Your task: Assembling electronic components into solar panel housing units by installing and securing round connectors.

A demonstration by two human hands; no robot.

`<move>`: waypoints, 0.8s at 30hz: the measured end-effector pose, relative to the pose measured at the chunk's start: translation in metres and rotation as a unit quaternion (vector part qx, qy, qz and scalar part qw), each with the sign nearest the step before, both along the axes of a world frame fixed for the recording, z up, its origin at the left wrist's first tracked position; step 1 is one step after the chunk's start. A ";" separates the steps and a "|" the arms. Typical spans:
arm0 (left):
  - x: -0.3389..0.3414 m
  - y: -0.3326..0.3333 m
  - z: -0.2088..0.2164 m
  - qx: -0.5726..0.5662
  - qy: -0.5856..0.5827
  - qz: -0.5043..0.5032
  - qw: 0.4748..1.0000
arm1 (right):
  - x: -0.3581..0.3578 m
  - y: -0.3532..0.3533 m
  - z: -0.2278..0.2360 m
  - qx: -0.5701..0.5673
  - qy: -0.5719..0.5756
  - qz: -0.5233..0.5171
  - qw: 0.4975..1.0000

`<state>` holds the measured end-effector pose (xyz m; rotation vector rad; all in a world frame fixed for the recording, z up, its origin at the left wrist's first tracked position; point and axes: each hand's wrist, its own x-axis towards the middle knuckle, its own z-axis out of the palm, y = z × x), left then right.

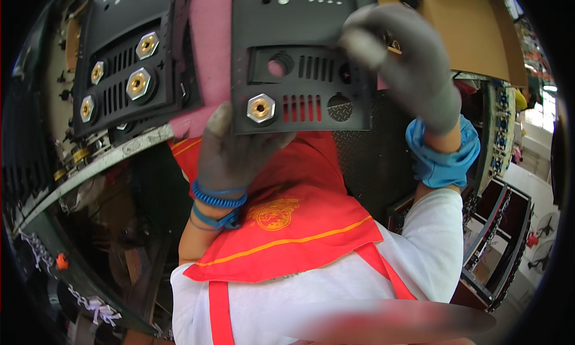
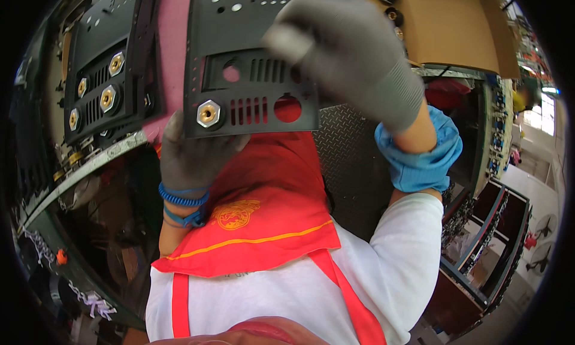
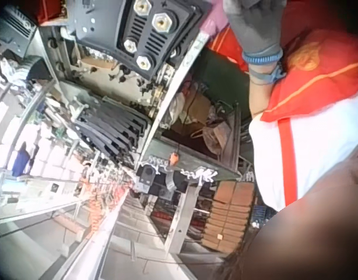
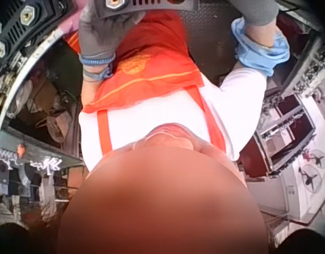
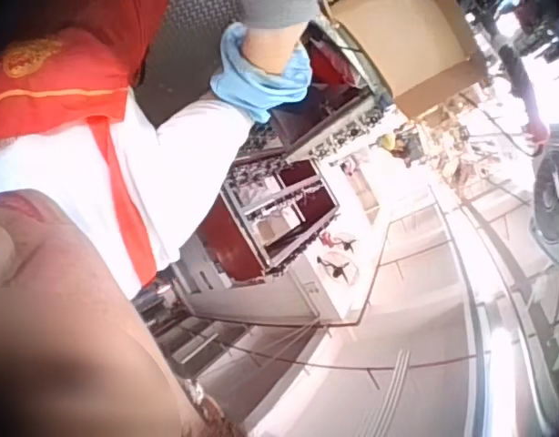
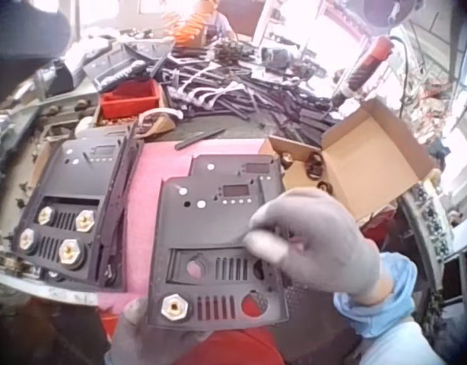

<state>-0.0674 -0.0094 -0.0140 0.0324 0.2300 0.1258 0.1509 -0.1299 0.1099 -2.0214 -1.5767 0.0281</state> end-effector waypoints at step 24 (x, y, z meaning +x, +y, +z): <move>-0.026 0.006 0.058 0.552 -0.049 -0.078 0.829 | 0.027 -0.049 -0.007 0.194 0.551 -0.044 0.811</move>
